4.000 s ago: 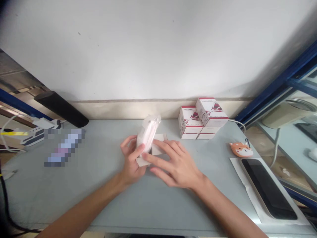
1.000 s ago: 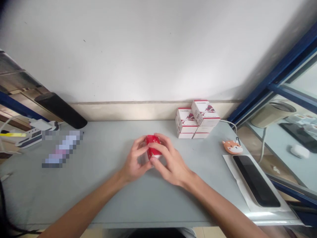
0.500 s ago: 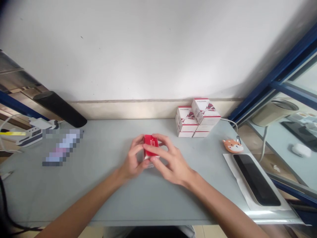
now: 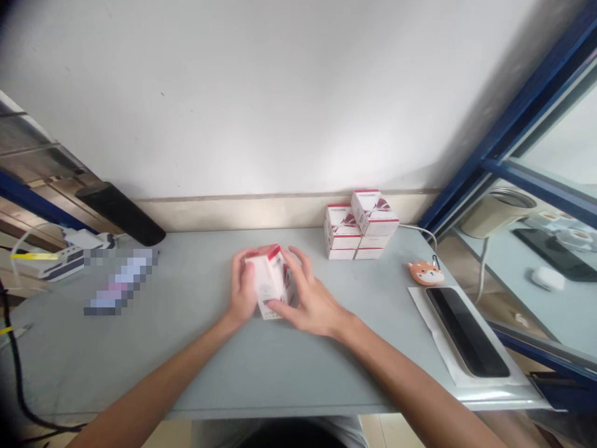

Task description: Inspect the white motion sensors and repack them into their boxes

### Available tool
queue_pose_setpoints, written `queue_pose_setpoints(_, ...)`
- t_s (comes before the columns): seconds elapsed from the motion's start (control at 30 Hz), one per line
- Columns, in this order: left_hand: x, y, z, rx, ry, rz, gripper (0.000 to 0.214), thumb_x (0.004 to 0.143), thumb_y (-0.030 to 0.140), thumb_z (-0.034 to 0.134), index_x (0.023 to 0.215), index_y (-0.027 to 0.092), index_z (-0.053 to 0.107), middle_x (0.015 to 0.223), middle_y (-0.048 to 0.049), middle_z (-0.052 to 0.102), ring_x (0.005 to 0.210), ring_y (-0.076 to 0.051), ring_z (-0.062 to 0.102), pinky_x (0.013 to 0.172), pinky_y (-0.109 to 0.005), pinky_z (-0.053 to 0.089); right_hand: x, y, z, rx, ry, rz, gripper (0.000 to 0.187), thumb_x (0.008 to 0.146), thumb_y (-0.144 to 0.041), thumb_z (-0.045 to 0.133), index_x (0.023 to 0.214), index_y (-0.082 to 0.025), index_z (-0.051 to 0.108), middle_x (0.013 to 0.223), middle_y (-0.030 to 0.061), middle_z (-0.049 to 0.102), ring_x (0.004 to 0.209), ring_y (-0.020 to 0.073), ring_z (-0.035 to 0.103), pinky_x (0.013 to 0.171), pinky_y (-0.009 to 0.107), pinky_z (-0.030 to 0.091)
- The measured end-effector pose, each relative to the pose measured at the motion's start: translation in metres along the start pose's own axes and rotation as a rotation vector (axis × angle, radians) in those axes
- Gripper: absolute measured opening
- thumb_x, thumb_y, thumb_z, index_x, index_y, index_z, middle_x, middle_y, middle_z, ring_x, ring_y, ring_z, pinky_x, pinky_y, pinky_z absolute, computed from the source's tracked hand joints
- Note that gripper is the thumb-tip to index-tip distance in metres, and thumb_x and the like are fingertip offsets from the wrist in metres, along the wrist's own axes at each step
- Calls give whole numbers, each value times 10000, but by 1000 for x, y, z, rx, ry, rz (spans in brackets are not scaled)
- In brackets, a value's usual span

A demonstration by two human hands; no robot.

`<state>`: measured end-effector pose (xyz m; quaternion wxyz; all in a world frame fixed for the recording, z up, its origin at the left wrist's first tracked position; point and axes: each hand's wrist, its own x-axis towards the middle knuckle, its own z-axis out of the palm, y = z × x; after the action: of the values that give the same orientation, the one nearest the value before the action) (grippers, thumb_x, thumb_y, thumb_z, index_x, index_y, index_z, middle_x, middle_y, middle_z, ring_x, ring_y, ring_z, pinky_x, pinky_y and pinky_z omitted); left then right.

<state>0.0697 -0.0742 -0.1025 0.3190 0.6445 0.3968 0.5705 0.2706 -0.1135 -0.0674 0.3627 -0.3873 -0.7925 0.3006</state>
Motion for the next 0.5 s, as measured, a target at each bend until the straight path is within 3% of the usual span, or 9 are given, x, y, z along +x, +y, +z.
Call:
queue_pose_setpoints(0.07,5,0,-1,5,31,-126,406,1092,618,321,1255,274,464,1063,-56,741,866,-219,763,740,-361,622,-2,5,6,10,-106,19,1221,889,-503,825,1716,-385,-65,1756,206,73,1459,366,532,1110,551,561)
queue_pose_setpoints(0.1,9,-2,-4,14,30,-177,426,1083,641,318,1209,268,481,953,-26,741,770,-212,751,683,-345,611,-3,6,9,-23,-161,-4,1268,838,-514,872,1720,-390,-29,1767,198,48,1494,387,492,1136,552,538)
queue_pose_setpoints(0.13,14,-4,-8,28,23,-216,450,1067,669,338,1149,259,505,866,-5,729,707,-209,735,652,-338,601,-3,5,12,-77,-200,-30,1244,817,-500,896,1723,-398,49,1774,182,47,1515,396,462,1158,545,517)
queue_pose_setpoints(0.2,27,-9,-18,80,5,-262,471,1031,689,419,1043,240,560,795,1,711,686,-210,714,667,-340,595,0,3,17,-228,-210,-61,999,895,-414,840,1695,-420,242,1763,149,152,1492,374,490,1158,526,514)
queue_pose_setpoints(0.3,47,-15,-39,197,7,-239,390,999,597,543,1013,220,641,987,-62,747,951,-240,726,912,-384,589,16,-1,28,-492,-146,-70,641,1046,-299,622,1634,-432,404,1697,131,345,1347,336,605,1097,532,543)
queue_pose_setpoints(0.4,55,-12,-60,320,62,-168,318,1014,463,524,1178,214,636,1303,-125,678,1288,-266,619,1153,-440,470,48,-2,48,-711,-154,-85,544,1093,-330,517,1626,-399,435,1678,123,420,1298,338,604,1063,514,548)
queue_pose_setpoints(0.5,50,-3,-83,420,62,-113,312,1019,383,502,1266,231,617,1374,-124,627,1370,-273,558,1217,-475,409,89,-4,74,-782,-194,-91,465,1120,-341,444,1582,-345,502,1686,114,435,1334,323,573,1083,480,528)
